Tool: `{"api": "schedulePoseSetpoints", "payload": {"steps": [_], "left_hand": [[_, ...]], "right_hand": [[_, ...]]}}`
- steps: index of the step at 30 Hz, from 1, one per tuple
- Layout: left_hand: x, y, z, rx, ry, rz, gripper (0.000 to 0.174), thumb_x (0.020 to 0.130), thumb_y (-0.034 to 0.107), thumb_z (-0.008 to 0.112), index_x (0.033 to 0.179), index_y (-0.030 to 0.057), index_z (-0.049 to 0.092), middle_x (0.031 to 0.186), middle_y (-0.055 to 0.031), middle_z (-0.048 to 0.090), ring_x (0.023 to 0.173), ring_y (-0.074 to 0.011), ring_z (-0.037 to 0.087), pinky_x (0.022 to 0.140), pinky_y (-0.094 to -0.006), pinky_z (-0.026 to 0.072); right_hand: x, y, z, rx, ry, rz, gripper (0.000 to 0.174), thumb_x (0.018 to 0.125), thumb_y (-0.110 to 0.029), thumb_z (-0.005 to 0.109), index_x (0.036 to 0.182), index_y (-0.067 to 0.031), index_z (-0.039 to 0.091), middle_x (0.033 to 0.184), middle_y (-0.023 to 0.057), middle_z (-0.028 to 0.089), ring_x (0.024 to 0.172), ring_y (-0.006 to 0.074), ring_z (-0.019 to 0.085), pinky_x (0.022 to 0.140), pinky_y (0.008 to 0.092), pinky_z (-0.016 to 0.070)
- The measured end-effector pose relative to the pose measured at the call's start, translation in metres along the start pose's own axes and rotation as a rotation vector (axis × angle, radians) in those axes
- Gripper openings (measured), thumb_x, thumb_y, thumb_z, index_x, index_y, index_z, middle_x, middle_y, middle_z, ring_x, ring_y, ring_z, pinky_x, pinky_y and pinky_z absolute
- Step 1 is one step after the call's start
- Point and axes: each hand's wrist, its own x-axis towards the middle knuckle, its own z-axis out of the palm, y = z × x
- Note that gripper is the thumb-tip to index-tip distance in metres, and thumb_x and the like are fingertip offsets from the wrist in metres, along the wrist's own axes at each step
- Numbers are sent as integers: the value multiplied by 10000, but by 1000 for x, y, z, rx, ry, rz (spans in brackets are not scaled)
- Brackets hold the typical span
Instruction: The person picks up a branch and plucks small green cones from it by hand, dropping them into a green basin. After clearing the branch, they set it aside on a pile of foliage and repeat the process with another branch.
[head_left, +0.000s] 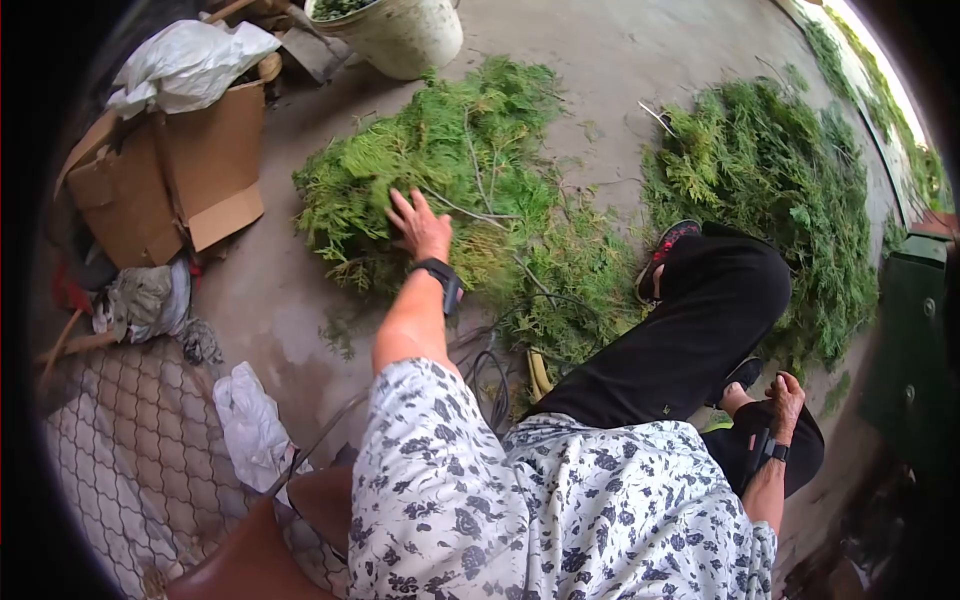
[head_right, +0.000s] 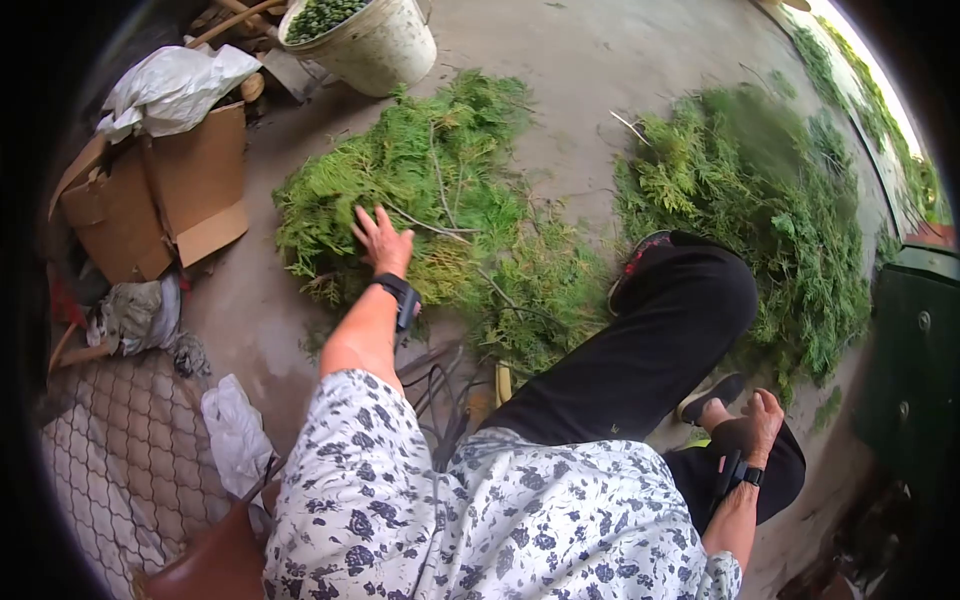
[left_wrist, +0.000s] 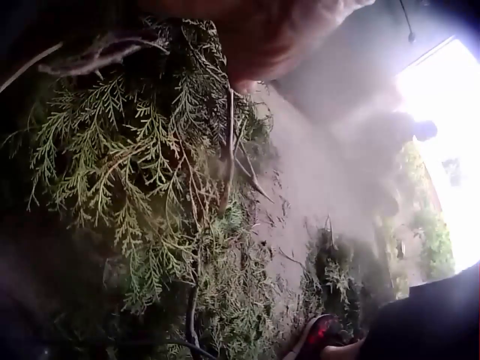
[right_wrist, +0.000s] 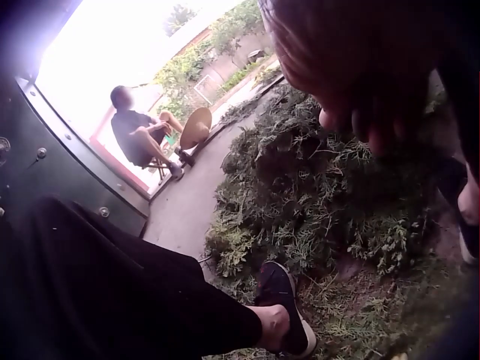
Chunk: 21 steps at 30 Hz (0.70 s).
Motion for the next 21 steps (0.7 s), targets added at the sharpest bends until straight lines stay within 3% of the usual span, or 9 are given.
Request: {"api": "schedulePoseSetpoints", "payload": {"steps": [3, 6, 8, 11, 15, 18, 19, 20, 21], "left_hand": [[55, 2, -9, -11, -110, -55, 646, 760, 90, 578, 1337, 218, 318, 1466, -23, 44, 1338, -346, 70, 906, -706, 270], [101, -17, 4, 12, -244, 9, 649, 759, 80, 556, 1342, 244, 322, 1467, -35, 38, 1332, -382, 67, 988, -620, 255], [98, -51, 37, 68, -257, 141, 664, 737, 121, 570, 1345, 238, 329, 1466, -85, 57, 1311, -416, 114, 1029, -531, 243], [97, -67, 57, 304, -305, 183, 706, 695, 247, 617, 1343, 202, 339, 1433, -155, 156, 1267, -418, 207, 1043, -473, 213], [84, -21, 11, 358, -346, 136, 839, 642, 362, 700, 1368, 194, 314, 1439, -203, 125, 1281, -435, 219, 1036, -450, 268], [121, -29, 16, 428, -371, 202, 690, 644, 309, 712, 1278, 196, 463, 1422, -184, 182, 1244, -405, 309, 1007, -454, 322], [122, -24, 3, 171, -368, 182, 678, 635, 278, 713, 1255, 121, 487, 1328, -208, 360, 1214, -339, 376, 977, -448, 341], [184, -72, 63, -392, -265, 163, 617, 654, 231, 699, 1205, 26, 512, 1192, -212, 501, 1156, -296, 442, 942, -432, 355], [147, -31, 32, -570, -257, 135, 581, 670, 201, 686, 1186, -4, 516, 1163, -209, 522, 1134, -289, 458, 932, -425, 359]], "right_hand": [[-6, -7, 2, 34, 34, 17, 222, 836, -140, 538, 972, 26, 598, 713, 33, 569, 587, 117, 545, 531, 247, 445], [-14, -19, 8, 65, 35, 34, 197, 828, -117, 544, 951, 26, 600, 696, 28, 559, 576, 109, 531, 526, 242, 437], [-14, -21, 14, 61, 38, 60, 191, 822, -108, 549, 944, 29, 601, 703, 31, 567, 573, 105, 527, 526, 239, 436], [-14, -25, 19, -47, 46, -152, 184, 813, -100, 557, 926, 36, 607, 710, 41, 591, 555, 96, 527, 508, 235, 430], [-3, -11, 15, 57, 22, -131, 179, 817, -101, 558, 918, 36, 612, 677, 42, 594, 531, 93, 528, 475, 247, 421], [2, 3, 21, 236, 13, -104, 176, 822, -112, 554, 915, 21, 622, 638, 37, 586, 522, 100, 546, 467, 239, 425], [1, 2, 21, 180, 43, -86, 177, 823, -118, 554, 917, 13, 627, 647, 39, 590, 529, 103, 556, 468, 240, 428], [2, 0, 21, 125, 65, -68, 178, 825, -125, 553, 919, 5, 631, 655, 41, 594, 537, 107, 565, 468, 241, 431], [7, 5, 18, 117, 64, -44, 182, 825, -129, 554, 923, 2, 632, 672, 45, 601, 547, 110, 574, 473, 245, 438]]}}
